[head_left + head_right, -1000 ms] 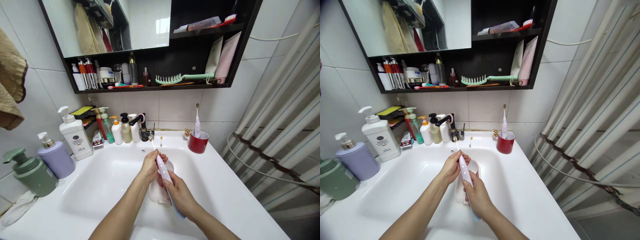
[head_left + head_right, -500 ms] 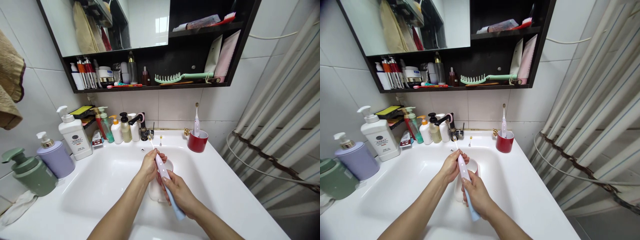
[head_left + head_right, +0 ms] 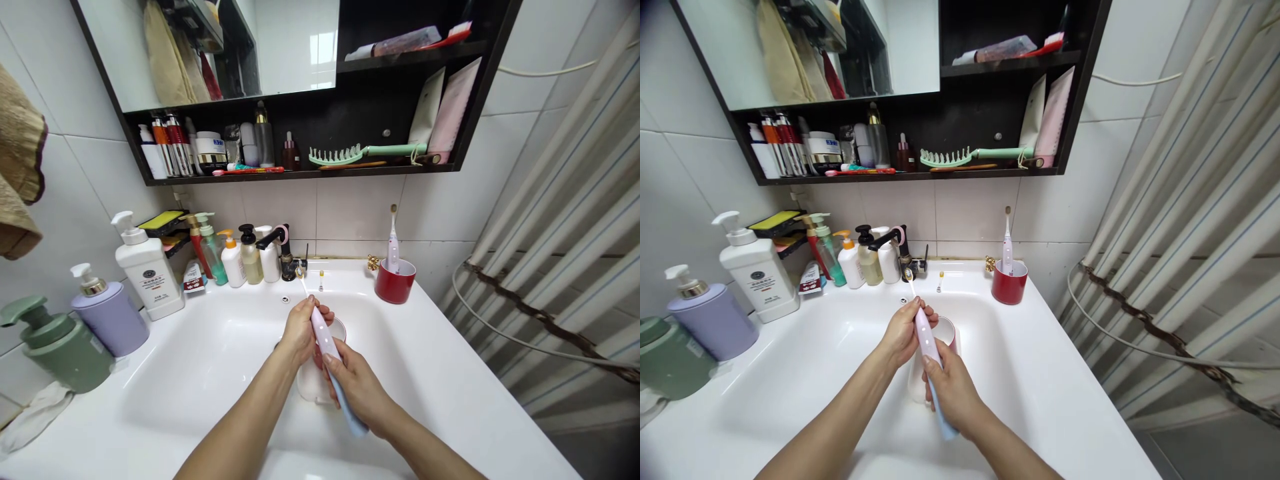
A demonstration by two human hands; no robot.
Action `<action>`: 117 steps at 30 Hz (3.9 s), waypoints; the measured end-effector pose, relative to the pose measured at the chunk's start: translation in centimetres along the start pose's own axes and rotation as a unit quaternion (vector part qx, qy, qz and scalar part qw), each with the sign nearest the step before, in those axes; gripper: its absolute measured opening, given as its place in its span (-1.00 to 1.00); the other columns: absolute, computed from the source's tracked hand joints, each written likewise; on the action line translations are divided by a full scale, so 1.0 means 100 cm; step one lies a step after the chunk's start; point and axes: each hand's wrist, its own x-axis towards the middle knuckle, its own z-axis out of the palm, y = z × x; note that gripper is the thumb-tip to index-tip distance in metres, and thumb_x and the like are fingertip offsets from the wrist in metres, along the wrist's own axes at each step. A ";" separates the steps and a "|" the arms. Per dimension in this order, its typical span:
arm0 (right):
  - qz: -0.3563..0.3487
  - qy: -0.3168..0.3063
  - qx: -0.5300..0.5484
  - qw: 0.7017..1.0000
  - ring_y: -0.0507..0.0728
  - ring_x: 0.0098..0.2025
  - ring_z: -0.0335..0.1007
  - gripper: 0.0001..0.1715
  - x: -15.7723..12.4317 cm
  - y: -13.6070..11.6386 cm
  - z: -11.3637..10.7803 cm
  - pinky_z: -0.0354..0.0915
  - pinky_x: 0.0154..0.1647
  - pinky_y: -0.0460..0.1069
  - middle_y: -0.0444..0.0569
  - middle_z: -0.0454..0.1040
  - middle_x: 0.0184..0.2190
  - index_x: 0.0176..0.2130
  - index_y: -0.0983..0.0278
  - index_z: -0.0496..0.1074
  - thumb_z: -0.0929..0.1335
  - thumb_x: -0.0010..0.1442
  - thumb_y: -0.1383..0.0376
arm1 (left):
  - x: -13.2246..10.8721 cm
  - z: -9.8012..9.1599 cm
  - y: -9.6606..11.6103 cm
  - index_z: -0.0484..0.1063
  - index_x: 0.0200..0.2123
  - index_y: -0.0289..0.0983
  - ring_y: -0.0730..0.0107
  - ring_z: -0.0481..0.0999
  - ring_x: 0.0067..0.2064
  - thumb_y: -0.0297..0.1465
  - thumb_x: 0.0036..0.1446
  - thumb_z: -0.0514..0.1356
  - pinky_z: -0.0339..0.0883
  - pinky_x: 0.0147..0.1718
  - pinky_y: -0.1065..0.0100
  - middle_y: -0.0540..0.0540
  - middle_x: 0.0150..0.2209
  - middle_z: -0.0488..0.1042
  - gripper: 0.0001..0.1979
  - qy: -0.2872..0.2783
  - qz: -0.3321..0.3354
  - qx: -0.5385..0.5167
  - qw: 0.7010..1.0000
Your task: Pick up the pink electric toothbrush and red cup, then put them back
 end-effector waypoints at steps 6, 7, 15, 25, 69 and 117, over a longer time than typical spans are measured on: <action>0.004 0.011 -0.008 1.000 -0.11 -0.70 0.04 -0.71 0.002 0.000 -0.002 0.08 -0.73 -0.16 -0.21 0.13 -0.62 -0.28 0.27 0.15 0.13 0.00 0.16 | -0.001 0.000 -0.002 0.20 -0.52 -0.36 0.51 0.34 -0.60 -0.38 -0.08 0.01 0.22 -0.50 0.40 0.00 -0.68 0.31 -0.87 0.014 -0.012 0.021 1.000; 0.003 0.016 -0.013 1.000 -0.10 -0.70 0.05 -0.70 0.002 0.000 -0.001 0.08 -0.73 -0.16 -0.21 0.12 -0.62 -0.27 0.27 0.15 0.13 0.00 0.16 | -0.001 0.000 -0.003 0.20 -0.53 -0.36 0.51 0.34 -0.60 -0.38 -0.08 0.01 0.22 -0.50 0.39 0.00 -0.68 0.30 -0.86 0.014 -0.013 0.020 1.000; -0.008 0.024 -0.040 0.999 -0.09 -0.69 0.08 -0.68 0.003 0.001 -0.003 0.10 -0.71 -0.15 -0.20 0.14 -0.61 -0.24 0.26 0.17 0.14 -0.01 0.17 | -0.001 0.000 -0.002 0.23 -0.51 -0.37 0.48 0.36 -0.58 -0.39 -0.08 0.01 0.23 -0.48 0.39 -0.03 -0.65 0.32 -0.86 0.025 -0.004 0.028 0.999; 0.002 -0.001 -0.011 1.000 -0.09 -0.69 0.07 -0.68 0.001 0.001 -0.005 0.10 -0.69 -0.15 -0.20 0.14 -0.62 -0.24 0.26 0.14 0.14 -0.01 0.15 | -0.002 0.000 -0.003 0.20 -0.56 -0.36 0.49 0.36 -0.58 -0.41 -0.12 0.03 0.23 -0.48 0.40 -0.01 -0.65 0.32 -0.89 0.011 0.010 0.017 1.000; -0.013 0.014 -0.060 0.998 -0.08 -0.69 0.09 -0.71 0.001 0.000 -0.006 0.12 -0.68 -0.13 -0.22 0.13 -0.64 -0.25 0.25 0.14 0.14 0.00 0.17 | -0.003 0.000 -0.001 0.25 -0.54 -0.36 0.56 0.34 -0.58 -0.42 -0.12 0.07 0.21 -0.50 0.48 -0.01 -0.63 0.33 -0.91 0.015 -0.009 0.033 0.999; -0.013 0.283 -0.425 0.860 0.02 -0.28 0.25 -0.70 0.177 -0.057 -0.130 0.21 -0.29 0.02 -0.04 0.29 -0.27 -0.23 0.35 0.23 0.16 0.05 0.24 | 0.130 0.045 -0.016 0.27 -0.55 -0.31 0.28 0.23 -0.24 -0.57 -0.21 0.07 0.14 -0.30 0.29 -0.11 -0.40 0.29 -0.92 -0.169 0.334 0.714 0.592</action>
